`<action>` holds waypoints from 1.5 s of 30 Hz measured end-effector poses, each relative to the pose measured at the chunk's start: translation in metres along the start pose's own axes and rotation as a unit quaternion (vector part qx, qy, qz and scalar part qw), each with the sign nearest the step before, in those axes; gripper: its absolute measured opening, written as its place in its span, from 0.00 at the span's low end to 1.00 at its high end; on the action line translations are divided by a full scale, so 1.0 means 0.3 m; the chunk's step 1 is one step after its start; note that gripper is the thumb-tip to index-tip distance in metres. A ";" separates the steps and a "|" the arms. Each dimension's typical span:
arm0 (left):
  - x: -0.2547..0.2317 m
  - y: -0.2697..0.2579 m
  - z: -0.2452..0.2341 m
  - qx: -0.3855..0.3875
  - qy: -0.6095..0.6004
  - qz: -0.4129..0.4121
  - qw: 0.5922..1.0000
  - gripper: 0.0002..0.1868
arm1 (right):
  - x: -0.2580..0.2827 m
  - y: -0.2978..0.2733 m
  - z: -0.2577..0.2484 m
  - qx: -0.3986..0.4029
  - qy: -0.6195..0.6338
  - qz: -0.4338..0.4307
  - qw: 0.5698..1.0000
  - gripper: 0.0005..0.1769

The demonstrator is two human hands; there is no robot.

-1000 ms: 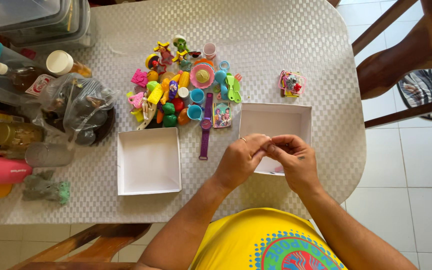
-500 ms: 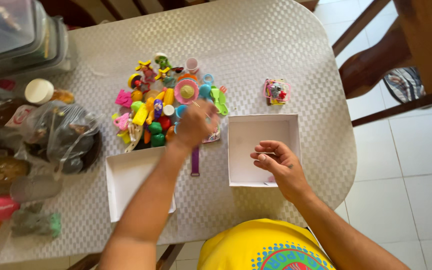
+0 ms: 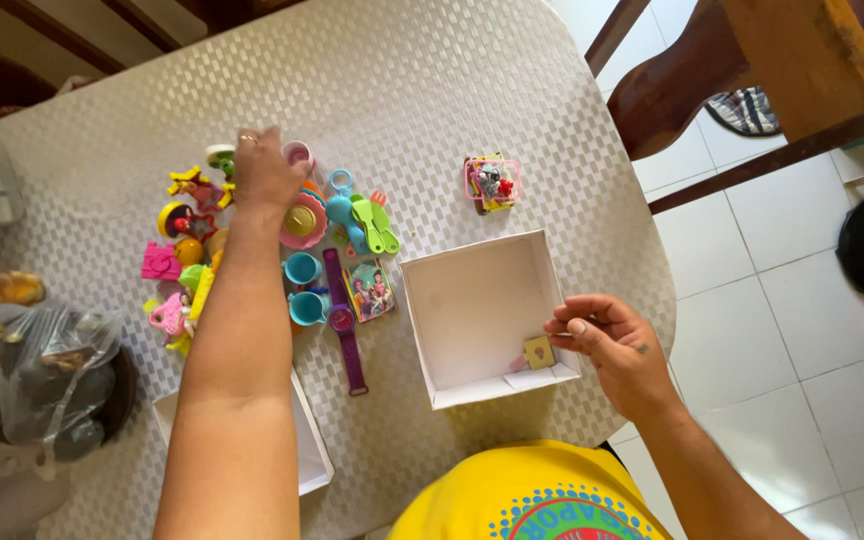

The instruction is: The person sorts a variety of small toys and accessories from a table into a white box. They handle items such as figurines, plastic food, a watch, and cards, placing them one by one into the box.

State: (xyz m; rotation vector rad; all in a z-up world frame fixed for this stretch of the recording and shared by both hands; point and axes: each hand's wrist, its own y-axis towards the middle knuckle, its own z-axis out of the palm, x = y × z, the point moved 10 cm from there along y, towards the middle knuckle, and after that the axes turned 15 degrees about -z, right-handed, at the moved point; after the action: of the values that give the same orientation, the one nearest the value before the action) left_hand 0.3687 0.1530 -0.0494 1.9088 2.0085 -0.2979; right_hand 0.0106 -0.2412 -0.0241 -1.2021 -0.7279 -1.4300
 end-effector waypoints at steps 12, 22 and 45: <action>-0.700 -0.892 -0.035 0.226 -0.223 0.291 0.902 0.08 | 0.046 0.078 0.039 0.044 -0.002 -0.039 0.998 0.11; -0.818 -1.212 0.324 0.346 0.004 0.338 0.875 0.12 | 0.037 0.022 0.027 0.054 -0.019 -0.059 0.997 0.10; -0.497 -1.065 -0.145 0.261 -0.468 -0.076 0.841 0.16 | -0.095 0.045 0.269 0.204 0.005 -0.004 0.979 0.19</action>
State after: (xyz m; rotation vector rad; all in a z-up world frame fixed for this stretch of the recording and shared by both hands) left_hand 0.0508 0.0107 0.0205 1.3569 1.4304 -1.6025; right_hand 0.0434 -0.1611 -0.0288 -0.8716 -0.9645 -1.2156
